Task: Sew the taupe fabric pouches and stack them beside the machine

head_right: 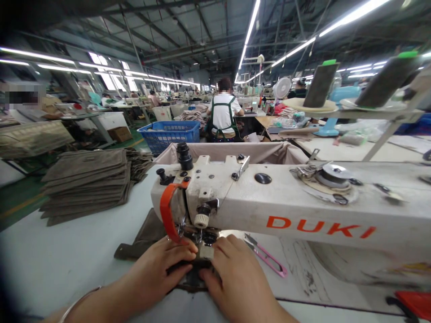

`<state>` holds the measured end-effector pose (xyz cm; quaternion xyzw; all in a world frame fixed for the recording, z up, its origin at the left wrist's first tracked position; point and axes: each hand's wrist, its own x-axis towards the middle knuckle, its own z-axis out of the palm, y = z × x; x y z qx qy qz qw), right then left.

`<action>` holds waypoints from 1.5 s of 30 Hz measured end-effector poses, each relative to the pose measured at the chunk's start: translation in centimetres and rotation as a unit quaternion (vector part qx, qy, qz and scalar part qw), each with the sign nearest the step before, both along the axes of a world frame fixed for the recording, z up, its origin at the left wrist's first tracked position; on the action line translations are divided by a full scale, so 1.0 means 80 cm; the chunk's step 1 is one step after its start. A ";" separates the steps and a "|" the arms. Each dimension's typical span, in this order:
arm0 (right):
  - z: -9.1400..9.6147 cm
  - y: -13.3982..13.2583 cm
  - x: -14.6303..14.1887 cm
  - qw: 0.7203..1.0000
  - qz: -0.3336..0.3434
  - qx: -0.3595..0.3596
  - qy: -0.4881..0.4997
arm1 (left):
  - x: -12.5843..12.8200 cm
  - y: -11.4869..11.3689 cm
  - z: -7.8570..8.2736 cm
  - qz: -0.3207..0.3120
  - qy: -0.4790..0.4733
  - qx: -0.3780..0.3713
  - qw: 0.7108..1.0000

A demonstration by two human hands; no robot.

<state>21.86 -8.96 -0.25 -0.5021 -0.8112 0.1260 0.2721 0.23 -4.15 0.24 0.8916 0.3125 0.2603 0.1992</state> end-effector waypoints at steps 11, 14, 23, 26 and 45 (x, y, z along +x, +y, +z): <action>-0.008 0.006 -0.009 0.999 0.027 0.021 0.034 | 0.008 0.002 -0.016 0.046 -0.047 0.038 0.997; -0.010 0.008 -0.011 0.999 0.017 0.041 0.018 | 0.011 0.007 -0.018 0.052 -0.047 0.041 0.997; -0.008 0.019 -0.012 1.000 -0.013 0.026 -0.001 | 0.014 0.019 -0.018 0.073 -0.027 0.029 0.997; -0.009 0.020 -0.013 1.000 -0.027 0.010 -0.004 | 0.015 0.020 -0.018 0.078 -0.023 0.029 0.996; -0.013 0.021 -0.015 0.998 -0.047 0.016 -0.025 | 0.016 0.024 -0.021 0.093 -0.011 0.021 0.995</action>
